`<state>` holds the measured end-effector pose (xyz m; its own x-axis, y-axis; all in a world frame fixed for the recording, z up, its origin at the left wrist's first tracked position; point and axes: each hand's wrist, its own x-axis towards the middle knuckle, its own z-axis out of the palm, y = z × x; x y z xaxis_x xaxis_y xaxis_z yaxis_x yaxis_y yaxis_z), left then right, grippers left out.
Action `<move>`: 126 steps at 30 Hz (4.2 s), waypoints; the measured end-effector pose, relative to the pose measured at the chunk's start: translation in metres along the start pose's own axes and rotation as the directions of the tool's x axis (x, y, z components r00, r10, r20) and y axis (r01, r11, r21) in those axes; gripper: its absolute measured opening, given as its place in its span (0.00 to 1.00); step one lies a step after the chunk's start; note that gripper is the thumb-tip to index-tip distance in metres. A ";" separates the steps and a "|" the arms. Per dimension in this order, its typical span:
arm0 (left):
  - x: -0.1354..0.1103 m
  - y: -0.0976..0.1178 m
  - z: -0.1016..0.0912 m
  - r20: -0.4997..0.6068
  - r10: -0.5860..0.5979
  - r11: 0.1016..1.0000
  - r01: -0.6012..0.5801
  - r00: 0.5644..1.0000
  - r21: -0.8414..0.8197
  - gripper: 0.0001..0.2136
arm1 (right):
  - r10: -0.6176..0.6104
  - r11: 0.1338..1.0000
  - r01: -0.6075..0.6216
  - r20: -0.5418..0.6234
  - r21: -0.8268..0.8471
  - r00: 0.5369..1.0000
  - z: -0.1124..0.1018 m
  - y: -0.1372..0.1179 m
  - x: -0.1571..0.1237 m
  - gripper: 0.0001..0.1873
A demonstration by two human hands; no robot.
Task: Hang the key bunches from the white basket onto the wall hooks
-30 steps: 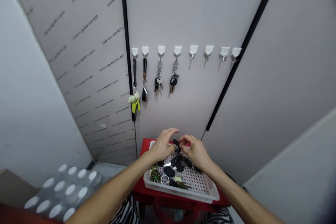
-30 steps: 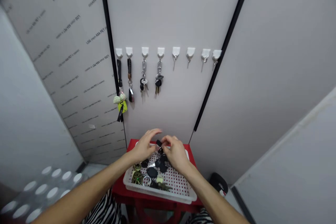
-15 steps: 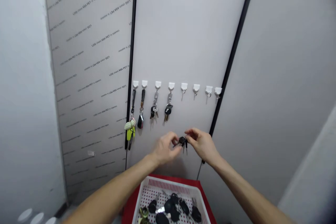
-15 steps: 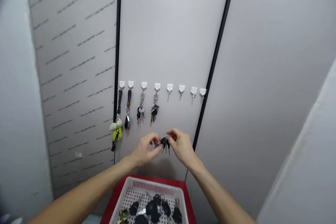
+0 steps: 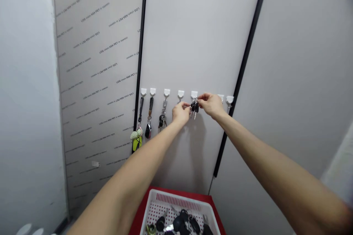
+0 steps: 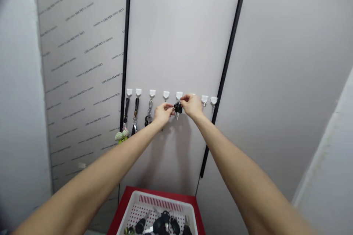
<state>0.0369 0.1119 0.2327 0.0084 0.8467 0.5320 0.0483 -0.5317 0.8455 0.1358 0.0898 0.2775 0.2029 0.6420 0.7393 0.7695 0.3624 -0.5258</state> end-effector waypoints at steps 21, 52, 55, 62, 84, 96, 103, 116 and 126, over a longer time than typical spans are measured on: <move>-0.040 -0.034 -0.023 0.089 -0.071 0.946 0.038 0.994 0.323 0.11 | 0.083 0.996 -0.084 0.070 0.013 0.994 0.009 0.032 -0.044 0.12; -0.211 -0.172 -0.048 0.600 -0.404 0.734 -0.147 0.691 0.664 0.11 | 0.331 0.831 0.160 0.705 -0.532 0.627 0.057 0.109 -0.270 0.09; -0.211 -0.175 -0.049 0.595 -0.376 0.762 -0.128 0.711 0.634 0.12 | 0.299 0.919 0.004 0.703 -0.395 0.645 0.051 0.109 -0.266 0.09; -0.204 -0.164 -0.038 0.568 -0.217 0.958 0.062 0.794 0.280 0.14 | 0.291 0.895 -0.445 0.771 -0.011 0.566 0.034 0.094 -0.245 0.11; -0.150 -0.113 -0.019 0.331 -0.371 0.861 0.455 0.868 -0.228 0.01 | 0.364 0.745 -0.606 0.592 0.279 0.719 0.021 0.061 -0.204 0.10; -0.138 -0.088 -0.024 0.371 -0.378 0.829 0.488 0.848 -0.273 0.04 | 0.292 0.837 -0.480 0.526 0.264 0.799 0.020 0.063 -0.196 0.09; -0.134 -0.088 -0.024 0.401 -0.361 0.830 0.487 0.842 -0.274 0.06 | 0.243 0.796 -0.524 0.633 0.303 0.735 0.019 0.061 -0.193 0.20; -0.122 -0.082 -0.021 0.450 -0.219 0.927 0.328 0.866 -0.180 0.04 | 0.311 0.857 -0.485 0.577 0.172 0.755 -0.001 0.051 -0.165 0.10; -0.088 -0.045 0.004 0.490 0.035 0.995 -0.076 0.871 0.065 0.12 | 0.180 0.928 -0.238 0.216 0.285 0.960 -0.019 0.045 -0.102 0.07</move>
<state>0.0381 0.0613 0.1472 0.4986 0.7280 0.4705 0.1119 -0.5923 0.7979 0.1610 0.0275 0.1863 0.2023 0.8274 0.5238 0.4933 0.3760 -0.7844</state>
